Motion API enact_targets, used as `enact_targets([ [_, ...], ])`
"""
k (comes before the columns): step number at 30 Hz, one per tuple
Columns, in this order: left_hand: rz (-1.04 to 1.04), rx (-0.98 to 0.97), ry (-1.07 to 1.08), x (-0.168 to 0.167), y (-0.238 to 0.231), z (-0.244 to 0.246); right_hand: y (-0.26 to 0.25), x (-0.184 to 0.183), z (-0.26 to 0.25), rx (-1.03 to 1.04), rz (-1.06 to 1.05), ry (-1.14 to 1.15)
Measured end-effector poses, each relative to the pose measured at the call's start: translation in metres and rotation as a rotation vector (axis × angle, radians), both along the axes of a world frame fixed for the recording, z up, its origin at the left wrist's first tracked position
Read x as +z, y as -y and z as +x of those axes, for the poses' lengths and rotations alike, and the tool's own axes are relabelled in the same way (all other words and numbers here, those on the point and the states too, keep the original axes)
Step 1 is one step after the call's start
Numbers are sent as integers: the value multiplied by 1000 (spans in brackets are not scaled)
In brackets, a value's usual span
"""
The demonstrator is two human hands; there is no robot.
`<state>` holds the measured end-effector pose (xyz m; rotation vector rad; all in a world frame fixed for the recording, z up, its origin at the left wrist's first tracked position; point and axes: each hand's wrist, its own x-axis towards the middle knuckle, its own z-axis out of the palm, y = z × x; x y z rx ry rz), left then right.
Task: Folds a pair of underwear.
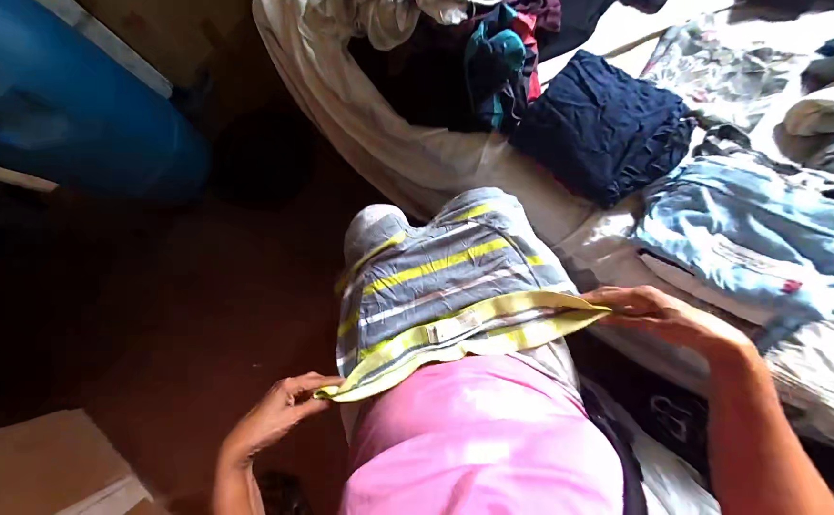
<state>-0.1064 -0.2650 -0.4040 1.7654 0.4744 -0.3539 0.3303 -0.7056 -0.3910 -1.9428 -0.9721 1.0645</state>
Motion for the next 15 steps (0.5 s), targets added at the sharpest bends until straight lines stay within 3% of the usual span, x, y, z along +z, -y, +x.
enact_targets([
  [2, 3, 105, -81, 0, -12, 16, -10, 6, 2, -75, -60, 34],
  [4, 27, 340, -197, -2, -23, 48, -34, 11, 5, -312, -93, 46],
  [6, 80, 554, -263, -14, -25, 87, -71, -2, 17, -560, -95, -20],
  [8, 68, 619, -283, -26, -20, 119, -107, -21, 25, -676, -105, -115],
  [11, 170, 720, -98, -39, -2, 156, -152, -36, 24, -651, -72, -44],
  [15, 244, 952, 226, -53, 2, 166, -167, -50, 22, -701, 195, 193],
])
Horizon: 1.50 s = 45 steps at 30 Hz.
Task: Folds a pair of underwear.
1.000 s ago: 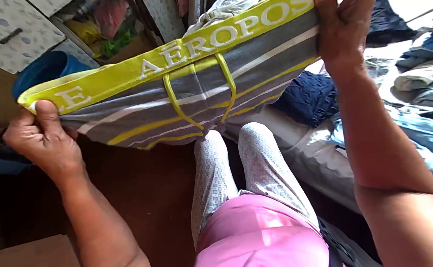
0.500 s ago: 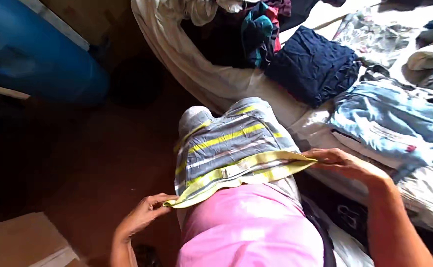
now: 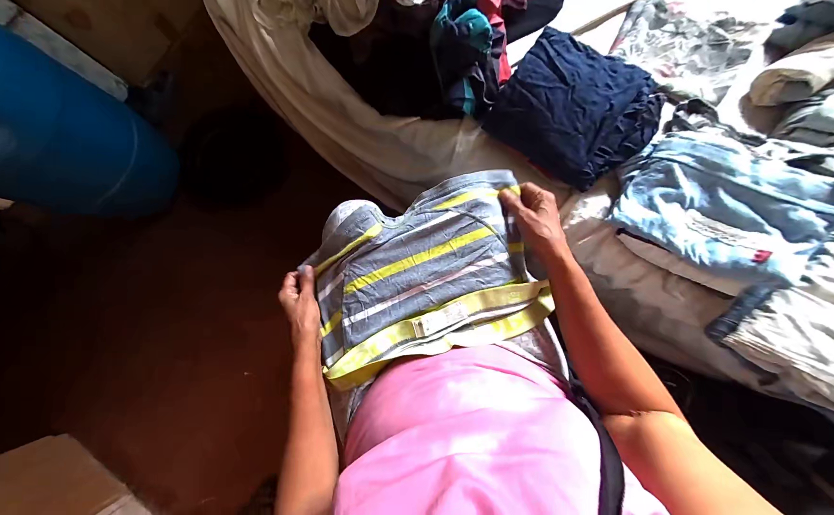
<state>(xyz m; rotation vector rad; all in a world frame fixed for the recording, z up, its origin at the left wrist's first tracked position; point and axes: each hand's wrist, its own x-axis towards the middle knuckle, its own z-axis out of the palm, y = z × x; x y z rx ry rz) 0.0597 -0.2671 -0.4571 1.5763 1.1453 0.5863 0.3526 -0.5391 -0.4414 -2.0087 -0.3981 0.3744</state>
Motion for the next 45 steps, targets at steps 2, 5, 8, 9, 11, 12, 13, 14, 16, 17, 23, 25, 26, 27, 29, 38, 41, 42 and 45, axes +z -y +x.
enact_targets([
  [2, 93, 91, 62, -2, -7, -6, -1, 2, 3, -115, 109, 59],
  [5, 324, 170, 110, 0, -21, -15, -1, 10, 8, -226, 208, 152],
  [8, 488, 246, 97, 2, -36, -24, 7, 11, 15, -280, 213, 251],
  [9, 514, 273, 72, 3, -39, -26, 10, 9, 17, -293, 196, 274],
  [11, 530, 285, 21, 2, -43, -30, 13, 4, 20, -304, 176, 301],
  [12, 527, 286, 15, -1, -44, -31, 15, 0, 20, -306, 173, 295],
  [13, 515, 288, 14, -4, -43, -30, 16, -2, 20, -308, 175, 283],
  [14, 497, 291, 15, -5, -42, -30, 17, -5, 20, -312, 179, 269],
  [16, 484, 297, 15, -8, -42, -30, 20, -10, 21, -320, 176, 251],
  [17, 486, 295, 8, -8, -44, -31, 21, -11, 21, -324, 169, 251],
  [23, 573, 263, -6, 31, -71, -26, 11, 17, 37, -286, 152, 329],
  [25, 631, 202, 26, 46, -81, -12, -5, 32, 46, -263, 188, 385],
  [26, 640, 160, 50, 52, -85, -1, -15, 37, 52, -244, 206, 417],
  [27, 627, 111, 63, 53, -90, 10, -24, 39, 57, -215, 199, 439],
  [29, 484, -35, -44, 52, -89, 21, -32, 40, 60, -106, 56, 418],
  [38, 35, -547, -46, 5, -37, -62, 66, 18, -11, 458, 46, 100],
  [41, -11, -538, 22, 7, -38, -78, 91, 12, -26, 493, 57, 77],
  [42, -22, -538, 26, 7, -38, -80, 94, 12, -28, 493, 75, 101],
  [45, 10, -579, 5, 4, -37, -78, 93, 12, -29, 520, 74, 152],
])
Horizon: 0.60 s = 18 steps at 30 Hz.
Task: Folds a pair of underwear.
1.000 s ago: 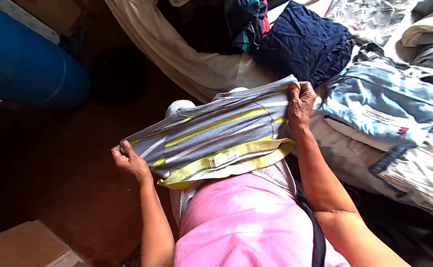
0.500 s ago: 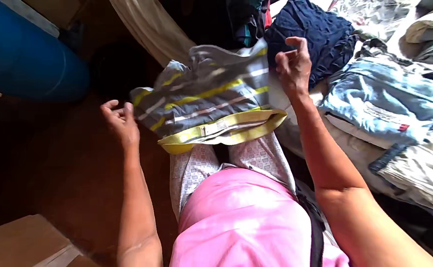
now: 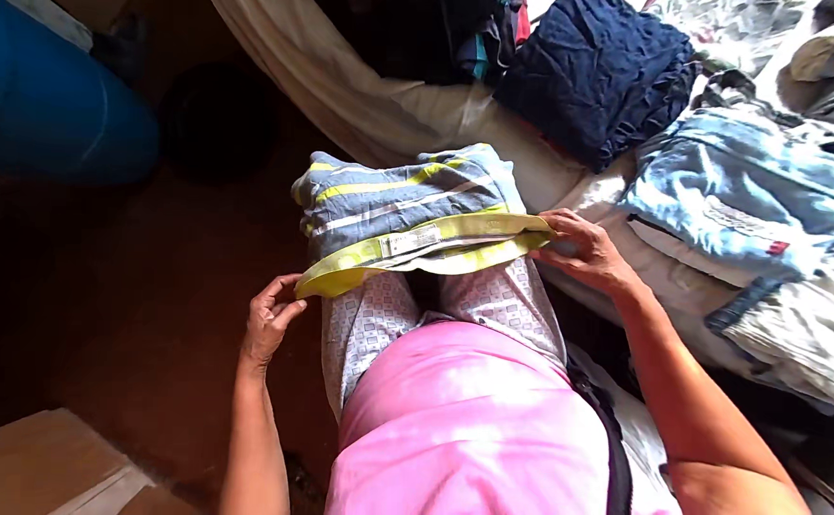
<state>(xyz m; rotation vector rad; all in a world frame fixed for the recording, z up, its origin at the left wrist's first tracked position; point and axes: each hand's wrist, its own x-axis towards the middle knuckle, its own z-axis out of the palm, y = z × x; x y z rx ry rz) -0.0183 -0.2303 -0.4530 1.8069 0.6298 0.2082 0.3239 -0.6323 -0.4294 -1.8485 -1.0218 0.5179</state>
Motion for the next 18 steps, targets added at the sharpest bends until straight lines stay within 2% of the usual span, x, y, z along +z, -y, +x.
enact_targets([
  [6, 85, -26, -43, -9, 6, 5, -8, -1, -2, 20, -97, 72],
  [13, 123, 59, 80, -13, 12, 3, -9, -17, -9, -120, 70, 185],
  [18, 199, 117, 154, -1, 5, -4, -6, -7, -2, -145, 96, 195],
])
